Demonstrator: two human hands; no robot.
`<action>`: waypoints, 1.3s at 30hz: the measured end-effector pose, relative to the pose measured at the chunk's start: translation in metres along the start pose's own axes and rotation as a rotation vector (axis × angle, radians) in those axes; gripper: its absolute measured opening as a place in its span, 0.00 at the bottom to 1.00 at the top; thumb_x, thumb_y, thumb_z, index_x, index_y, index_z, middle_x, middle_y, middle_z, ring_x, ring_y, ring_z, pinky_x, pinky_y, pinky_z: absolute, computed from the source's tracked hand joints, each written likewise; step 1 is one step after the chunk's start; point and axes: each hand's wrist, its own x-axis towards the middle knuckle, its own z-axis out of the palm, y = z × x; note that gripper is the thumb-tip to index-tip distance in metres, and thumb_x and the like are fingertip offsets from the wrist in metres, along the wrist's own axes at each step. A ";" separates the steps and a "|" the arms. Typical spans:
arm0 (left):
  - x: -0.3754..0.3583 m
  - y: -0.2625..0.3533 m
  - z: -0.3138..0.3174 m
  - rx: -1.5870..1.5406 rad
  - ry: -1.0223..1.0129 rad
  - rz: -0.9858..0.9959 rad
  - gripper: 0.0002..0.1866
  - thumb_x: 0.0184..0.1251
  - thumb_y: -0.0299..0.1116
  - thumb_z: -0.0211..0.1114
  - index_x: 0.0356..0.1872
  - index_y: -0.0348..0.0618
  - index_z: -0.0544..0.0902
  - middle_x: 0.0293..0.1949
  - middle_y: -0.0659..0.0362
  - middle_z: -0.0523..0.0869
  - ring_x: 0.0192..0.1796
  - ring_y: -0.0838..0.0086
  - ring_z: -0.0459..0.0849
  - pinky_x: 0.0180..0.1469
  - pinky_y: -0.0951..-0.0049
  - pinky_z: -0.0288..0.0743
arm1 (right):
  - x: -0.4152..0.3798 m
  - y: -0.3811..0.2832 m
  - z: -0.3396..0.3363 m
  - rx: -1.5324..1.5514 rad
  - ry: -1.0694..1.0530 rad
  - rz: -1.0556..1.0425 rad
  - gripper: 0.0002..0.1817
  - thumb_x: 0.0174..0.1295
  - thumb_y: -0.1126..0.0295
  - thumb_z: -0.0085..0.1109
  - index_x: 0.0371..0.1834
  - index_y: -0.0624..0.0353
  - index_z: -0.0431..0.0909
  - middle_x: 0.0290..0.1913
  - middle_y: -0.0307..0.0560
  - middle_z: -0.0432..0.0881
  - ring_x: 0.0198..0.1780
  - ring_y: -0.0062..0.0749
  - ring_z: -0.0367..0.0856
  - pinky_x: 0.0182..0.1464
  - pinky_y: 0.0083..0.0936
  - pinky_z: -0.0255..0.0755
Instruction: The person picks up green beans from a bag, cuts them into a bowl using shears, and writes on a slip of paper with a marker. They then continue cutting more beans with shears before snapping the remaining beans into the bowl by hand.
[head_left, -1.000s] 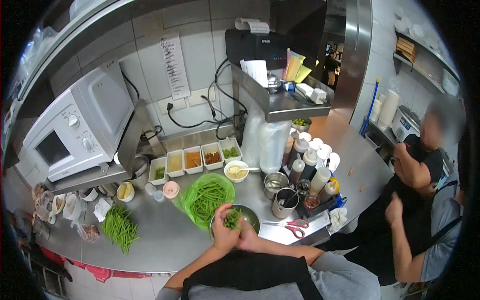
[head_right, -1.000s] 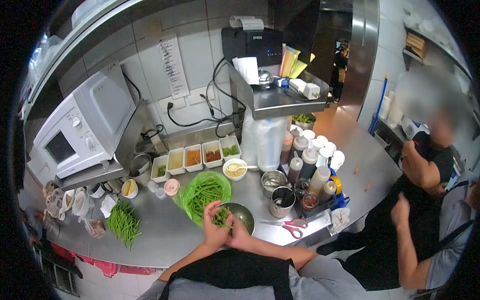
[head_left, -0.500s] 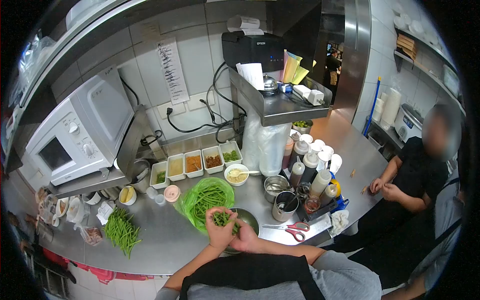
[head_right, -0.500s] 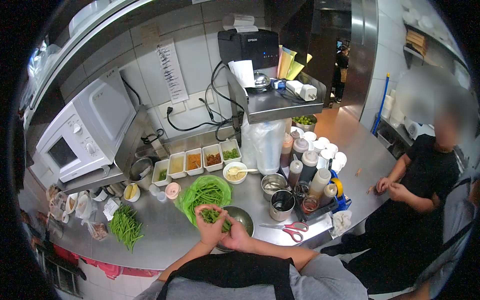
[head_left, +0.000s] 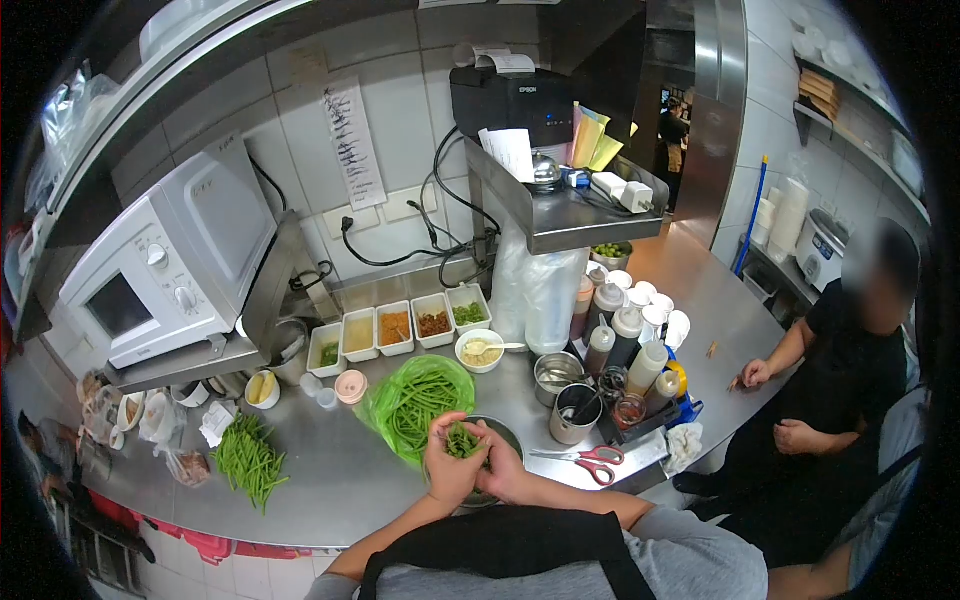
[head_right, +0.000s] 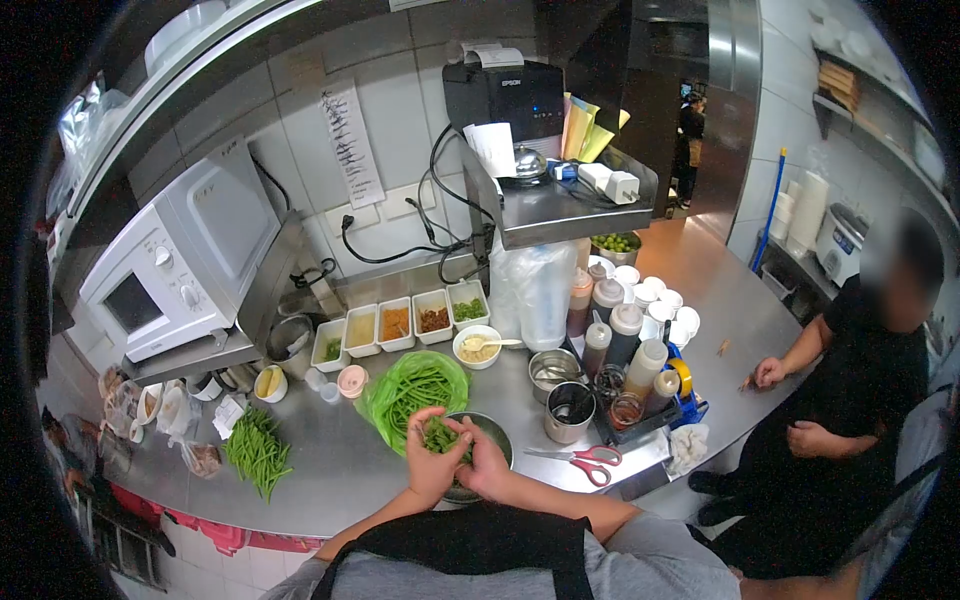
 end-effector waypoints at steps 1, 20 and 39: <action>0.000 0.003 0.001 -0.013 -0.004 -0.002 0.26 0.44 0.18 0.69 0.46 0.39 0.69 0.34 0.61 0.78 0.40 0.79 0.77 0.48 0.77 0.70 | -0.001 0.000 0.002 0.018 0.023 0.007 0.17 0.66 0.58 0.44 0.54 0.49 0.72 0.58 0.43 0.70 0.60 0.36 0.67 0.62 0.37 0.60; 0.017 0.003 -0.032 -0.518 0.240 -0.363 0.10 0.57 0.23 0.64 0.36 0.46 0.72 0.29 0.63 0.76 0.30 0.77 0.74 0.34 0.76 0.71 | -0.043 -0.102 0.076 -1.003 -0.344 -0.829 0.19 0.67 0.60 0.46 0.56 0.59 0.70 0.60 0.45 0.68 0.63 0.30 0.63 0.64 0.30 0.55; -0.052 0.016 -0.149 -0.873 0.559 -0.300 0.05 0.63 0.33 0.60 0.37 0.50 0.72 0.24 0.66 0.70 0.25 0.80 0.68 0.34 0.75 0.66 | 0.071 -0.468 0.360 -1.466 0.435 -1.352 0.37 0.52 0.67 0.62 0.65 0.63 0.57 0.60 0.61 0.67 0.62 0.48 0.67 0.59 0.32 0.63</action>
